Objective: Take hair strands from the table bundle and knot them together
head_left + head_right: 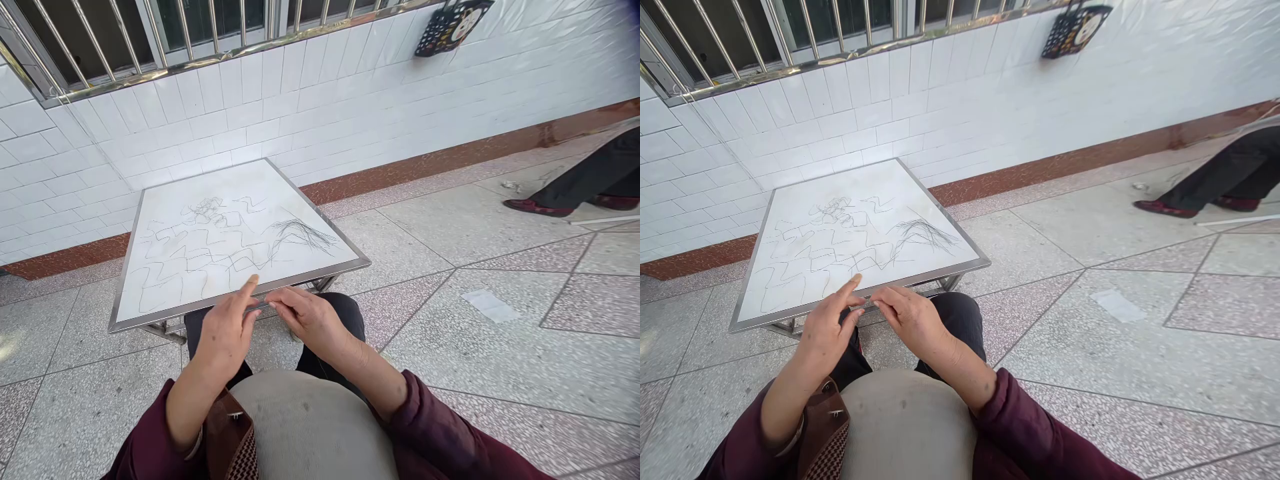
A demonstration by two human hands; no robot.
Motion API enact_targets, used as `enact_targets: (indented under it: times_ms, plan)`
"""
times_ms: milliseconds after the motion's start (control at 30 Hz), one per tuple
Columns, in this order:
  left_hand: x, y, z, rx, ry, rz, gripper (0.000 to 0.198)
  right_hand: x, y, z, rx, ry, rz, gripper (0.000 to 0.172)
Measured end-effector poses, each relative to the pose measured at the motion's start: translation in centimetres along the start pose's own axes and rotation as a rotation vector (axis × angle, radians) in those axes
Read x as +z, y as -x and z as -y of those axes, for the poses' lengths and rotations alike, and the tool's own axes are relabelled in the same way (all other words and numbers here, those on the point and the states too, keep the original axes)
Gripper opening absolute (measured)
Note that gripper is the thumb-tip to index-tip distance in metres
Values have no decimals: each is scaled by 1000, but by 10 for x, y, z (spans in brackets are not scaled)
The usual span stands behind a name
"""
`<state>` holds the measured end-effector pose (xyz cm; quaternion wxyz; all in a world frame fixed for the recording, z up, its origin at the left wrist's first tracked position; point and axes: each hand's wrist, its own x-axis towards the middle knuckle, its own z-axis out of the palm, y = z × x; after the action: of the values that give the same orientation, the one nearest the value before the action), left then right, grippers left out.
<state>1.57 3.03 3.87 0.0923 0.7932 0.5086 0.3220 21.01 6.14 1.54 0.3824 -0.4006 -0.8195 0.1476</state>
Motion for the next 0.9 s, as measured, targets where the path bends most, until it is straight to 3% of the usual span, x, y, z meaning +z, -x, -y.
enact_targets:
  times_ms: [133,267,467,900]
  plan:
    - [10,-1,-3,-15,55,-31,46,4,2,7,22,-73,9,13]
    - [7,0,0,-128,88,-8,49,4,6,5,111,-121,-2,15]
    - [5,0,-4,-177,131,-5,47,11,7,6,125,-225,-46,8]
    - [17,2,-2,-86,-14,-169,41,25,10,12,82,-132,-120,9]
